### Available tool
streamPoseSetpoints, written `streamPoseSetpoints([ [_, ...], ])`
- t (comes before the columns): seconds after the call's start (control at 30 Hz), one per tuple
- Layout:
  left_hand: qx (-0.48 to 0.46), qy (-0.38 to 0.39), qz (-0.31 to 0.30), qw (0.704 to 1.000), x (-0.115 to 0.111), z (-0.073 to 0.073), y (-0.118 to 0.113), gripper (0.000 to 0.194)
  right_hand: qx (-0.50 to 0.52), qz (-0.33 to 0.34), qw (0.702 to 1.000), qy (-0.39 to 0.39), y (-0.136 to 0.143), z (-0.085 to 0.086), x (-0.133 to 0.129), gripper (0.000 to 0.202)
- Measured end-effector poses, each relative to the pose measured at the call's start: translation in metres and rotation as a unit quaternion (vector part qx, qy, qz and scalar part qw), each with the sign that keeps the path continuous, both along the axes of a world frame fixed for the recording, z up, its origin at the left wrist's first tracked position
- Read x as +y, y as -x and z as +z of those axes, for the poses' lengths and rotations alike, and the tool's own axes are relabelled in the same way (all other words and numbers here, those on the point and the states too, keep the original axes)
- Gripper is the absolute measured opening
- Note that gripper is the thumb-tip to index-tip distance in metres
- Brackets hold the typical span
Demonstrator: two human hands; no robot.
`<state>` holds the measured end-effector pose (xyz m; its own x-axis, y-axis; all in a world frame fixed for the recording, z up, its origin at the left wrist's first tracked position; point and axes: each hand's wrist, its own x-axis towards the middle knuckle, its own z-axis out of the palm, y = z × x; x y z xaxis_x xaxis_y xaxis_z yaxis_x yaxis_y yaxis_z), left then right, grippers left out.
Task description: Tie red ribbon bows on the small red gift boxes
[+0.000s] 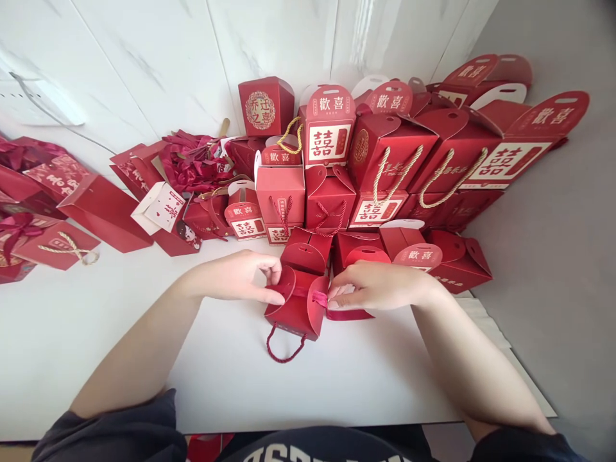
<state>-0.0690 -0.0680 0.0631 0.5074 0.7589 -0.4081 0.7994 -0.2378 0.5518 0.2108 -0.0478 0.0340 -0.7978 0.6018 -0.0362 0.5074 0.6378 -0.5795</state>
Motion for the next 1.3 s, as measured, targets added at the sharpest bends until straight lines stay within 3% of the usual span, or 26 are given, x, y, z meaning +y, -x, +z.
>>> streamPoseSetpoints([
  [0.1,-0.006,0.033,0.018,0.999,-0.003,-0.009,-0.005,0.045,-0.067,0.004,0.992,0.107,0.009,0.002,-0.002,0.052],
  [0.3,-0.034,0.101,0.074,0.991,0.001,-0.019,0.000,0.045,-0.114,-0.091,0.982,0.120,0.027,0.000,-0.012,0.056],
  [0.47,-0.019,0.147,0.063,0.987,0.010,-0.019,0.010,0.041,-0.045,0.005,0.956,0.291,0.023,-0.007,-0.001,0.041],
  [0.6,-0.024,0.183,0.025,0.983,0.018,-0.013,0.028,0.034,0.037,0.063,0.935,0.348,0.015,-0.004,0.007,0.033],
  [0.8,-0.100,0.201,-0.015,0.974,0.021,0.006,0.054,0.023,0.104,-0.050,0.936,0.334,-0.011,0.017,0.009,0.037],
  [0.93,-0.212,0.114,-0.062,0.969,0.017,0.016,0.056,0.019,0.167,-0.146,0.947,0.232,-0.028,0.032,0.007,0.034],
  [1.0,-0.278,0.065,-0.063,0.956,0.015,0.018,0.052,0.019,0.234,-0.197,0.938,0.162,-0.031,0.035,0.005,0.031],
  [1.07,-0.336,0.036,-0.070,0.938,0.014,0.020,0.045,0.020,0.320,-0.231,0.912,0.112,-0.028,0.035,0.005,0.027],
  [1.17,-0.424,-0.012,-0.074,0.903,0.015,0.026,0.036,0.026,0.440,-0.245,0.858,0.101,-0.019,0.036,0.007,0.025],
  [1.3,-0.526,-0.128,0.056,0.839,0.014,0.038,0.020,0.017,0.559,-0.237,0.788,0.097,-0.003,0.047,0.011,0.024],
])
